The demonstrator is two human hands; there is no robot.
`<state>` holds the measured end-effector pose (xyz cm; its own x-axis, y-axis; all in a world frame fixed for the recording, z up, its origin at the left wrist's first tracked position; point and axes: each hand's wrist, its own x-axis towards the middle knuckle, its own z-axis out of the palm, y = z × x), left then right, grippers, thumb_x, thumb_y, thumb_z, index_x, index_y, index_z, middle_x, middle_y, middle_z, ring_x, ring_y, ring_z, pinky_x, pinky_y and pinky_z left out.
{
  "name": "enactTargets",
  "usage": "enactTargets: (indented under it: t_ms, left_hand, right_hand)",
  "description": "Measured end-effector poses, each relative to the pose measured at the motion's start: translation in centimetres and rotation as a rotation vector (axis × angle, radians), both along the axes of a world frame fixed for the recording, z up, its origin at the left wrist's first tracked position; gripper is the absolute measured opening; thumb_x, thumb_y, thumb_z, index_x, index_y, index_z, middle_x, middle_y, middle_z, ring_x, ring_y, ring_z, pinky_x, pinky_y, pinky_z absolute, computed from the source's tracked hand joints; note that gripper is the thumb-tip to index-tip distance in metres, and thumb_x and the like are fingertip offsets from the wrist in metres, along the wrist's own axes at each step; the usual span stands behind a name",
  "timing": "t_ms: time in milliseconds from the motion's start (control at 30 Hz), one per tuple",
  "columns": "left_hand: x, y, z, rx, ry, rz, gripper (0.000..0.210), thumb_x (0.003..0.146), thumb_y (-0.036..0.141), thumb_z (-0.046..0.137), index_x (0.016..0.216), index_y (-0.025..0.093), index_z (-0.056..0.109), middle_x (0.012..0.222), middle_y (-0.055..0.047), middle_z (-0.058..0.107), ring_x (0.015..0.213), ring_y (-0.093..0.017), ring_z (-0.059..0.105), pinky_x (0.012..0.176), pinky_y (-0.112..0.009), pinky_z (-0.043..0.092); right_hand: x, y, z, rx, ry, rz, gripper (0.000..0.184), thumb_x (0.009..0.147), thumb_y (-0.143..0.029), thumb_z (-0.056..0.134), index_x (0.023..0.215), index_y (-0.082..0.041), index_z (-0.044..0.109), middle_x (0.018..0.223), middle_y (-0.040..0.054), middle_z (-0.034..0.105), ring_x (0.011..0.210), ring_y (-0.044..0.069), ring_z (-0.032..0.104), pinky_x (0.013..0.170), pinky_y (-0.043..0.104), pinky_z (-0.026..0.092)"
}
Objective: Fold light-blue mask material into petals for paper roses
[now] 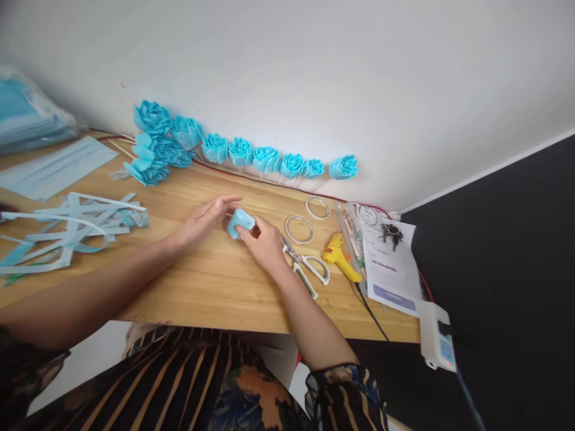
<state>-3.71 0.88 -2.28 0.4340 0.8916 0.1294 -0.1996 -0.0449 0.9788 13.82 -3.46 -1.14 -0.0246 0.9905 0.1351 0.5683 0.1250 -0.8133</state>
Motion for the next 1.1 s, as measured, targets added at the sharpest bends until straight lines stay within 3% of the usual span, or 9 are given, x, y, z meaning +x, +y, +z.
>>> enactTargets:
  t_ms: [167, 300, 500, 633, 933, 1033, 1100]
  left_hand:
    - [0.1, -0.5, 0.2, 0.054, 0.040, -0.025, 0.062, 0.094, 0.060, 0.045, 0.141, 0.020, 0.047, 0.137, -0.015, 0.058, 0.124, -0.028, 0.055, 0.101, -0.040, 0.045]
    - [0.2, -0.7, 1.1, 0.109, 0.170, -0.042, 0.063, 0.089, 0.059, 0.054, 0.137, 0.017, 0.053, 0.146, -0.013, 0.052, 0.136, -0.031, 0.044, 0.112, -0.042, 0.036]
    - [0.6, -0.2, 0.7, 0.004, 0.106, -0.159, 0.080, 0.073, 0.045, 0.076, 0.140, 0.014, 0.046, 0.132, -0.015, 0.060, 0.116, -0.028, 0.059, 0.098, -0.040, 0.047]
    - [0.6, -0.2, 0.7, -0.011, 0.098, -0.166, 0.068, 0.069, 0.040, 0.079, 0.126, 0.012, 0.053, 0.114, -0.012, 0.066, 0.097, -0.021, 0.063, 0.085, -0.032, 0.050]
    - [0.5, -0.2, 1.1, -0.066, 0.114, -0.061, 0.058, 0.071, 0.036, 0.075, 0.120, 0.012, 0.056, 0.099, -0.007, 0.068, 0.082, -0.017, 0.062, 0.073, -0.028, 0.050]
    - [0.4, -0.2, 0.9, -0.108, 0.101, 0.024, 0.052, 0.073, 0.037, 0.072, 0.116, 0.011, 0.060, 0.093, -0.006, 0.068, 0.077, -0.015, 0.061, 0.068, -0.027, 0.050]
    - [0.3, -0.2, 0.8, -0.120, 0.099, 0.072, 0.049, 0.073, 0.039, 0.071, 0.112, 0.011, 0.063, 0.091, -0.005, 0.069, 0.076, -0.016, 0.061, 0.067, -0.028, 0.050]
  right_hand:
    - [0.2, 0.2, -0.2, -0.123, 0.317, -0.048, 0.028, 0.078, -0.046, 0.068, 0.086, -0.020, 0.067, 0.073, -0.0003, 0.065, 0.064, 0.014, 0.056, 0.064, 0.027, 0.046]
    - [-0.1, 0.1, 0.3, -0.159, 0.490, -0.079, 0.029, 0.075, -0.047, 0.070, 0.079, -0.019, 0.066, 0.067, -0.0021, 0.061, 0.059, 0.012, 0.052, 0.059, 0.026, 0.045]
    - [-0.4, -0.2, 1.1, -0.217, 0.662, -0.054, 0.038, 0.074, -0.055, 0.071, 0.071, -0.018, 0.064, 0.068, -0.0004, 0.061, 0.060, 0.011, 0.053, 0.059, 0.025, 0.048]
    - [-0.4, -0.4, 1.4, -0.218, 0.699, -0.038, 0.042, 0.073, -0.059, 0.071, 0.067, -0.018, 0.063, 0.068, 0.0005, 0.062, 0.060, 0.011, 0.055, 0.059, 0.025, 0.049]
    - [-0.2, -0.2, 1.4, -0.222, 0.704, -0.027, 0.037, 0.071, -0.053, 0.073, 0.067, -0.018, 0.062, 0.066, -0.0010, 0.059, 0.058, 0.010, 0.052, 0.056, 0.025, 0.050]
    - [-0.1, -0.2, 1.3, -0.185, 0.642, -0.034, 0.033, 0.076, -0.050, 0.070, 0.087, -0.019, 0.068, 0.072, -0.0009, 0.060, 0.064, 0.012, 0.054, 0.058, 0.025, 0.051]
    - [0.1, -0.3, 1.3, -0.111, 0.544, -0.049, 0.039, 0.078, -0.048, 0.068, 0.107, -0.021, 0.067, 0.084, 0.0014, 0.064, 0.076, 0.015, 0.059, 0.064, 0.027, 0.053]
